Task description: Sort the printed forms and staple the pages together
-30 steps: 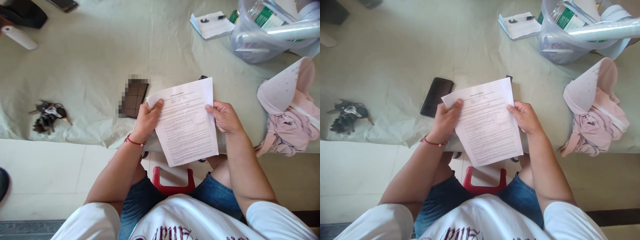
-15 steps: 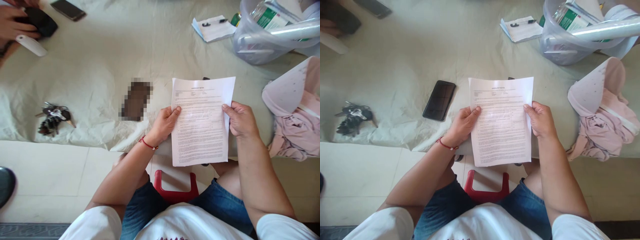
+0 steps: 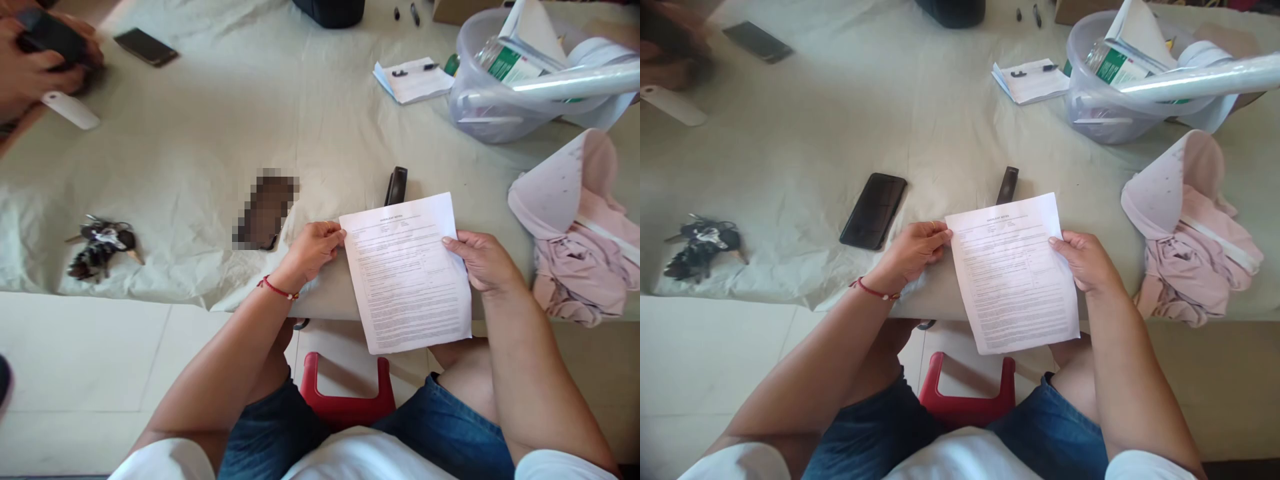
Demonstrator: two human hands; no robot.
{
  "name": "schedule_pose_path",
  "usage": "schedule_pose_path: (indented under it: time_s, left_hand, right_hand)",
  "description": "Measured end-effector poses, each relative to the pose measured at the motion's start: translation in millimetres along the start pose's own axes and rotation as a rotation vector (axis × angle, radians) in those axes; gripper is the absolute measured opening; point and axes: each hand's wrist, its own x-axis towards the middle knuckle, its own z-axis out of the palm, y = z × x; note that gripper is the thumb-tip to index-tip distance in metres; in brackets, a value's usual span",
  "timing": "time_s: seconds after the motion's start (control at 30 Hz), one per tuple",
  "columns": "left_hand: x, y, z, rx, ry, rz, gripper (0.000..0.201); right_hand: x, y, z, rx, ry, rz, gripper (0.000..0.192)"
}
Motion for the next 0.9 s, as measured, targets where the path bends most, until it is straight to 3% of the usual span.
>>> schedule_pose_path:
  time_s: [0.2, 0.43, 0.6, 0.73, 0.9]
  left_hand:
    - [6.9, 2.4, 14.3, -0.072, 0.108, -0.006, 0.025]
    - [10.5, 7.8, 25.0, -0.037, 0.106, -0.047, 0.035]
    - [19.4, 0.8, 28.0, 0.107, 0.150, -0.015, 0.032]
    - [22.2, -1.8, 33.0, 0.235, 0.134, 0.032, 0.041]
    - [24.6, -3.1, 38.0, 0.234, 0.134, 0.058, 0.039]
  right_hand:
    - [-1.9, -1.1, -13.6, -0.015, -0.023, 0.091, 0.062]
    - [1.0, -2.2, -27.9, -0.042, -0.038, 0.159, 0.062]
    - [-0.2, 2.4, -31.4, -0.065, -0.009, 0.161, 0.061]
    - [-2.3, 0.8, -32.5, -0.071, 0.030, 0.139, 0.060]
    - [-4.4, -1.4, -35.1, -0.071, 0.068, 0.124, 0.059]
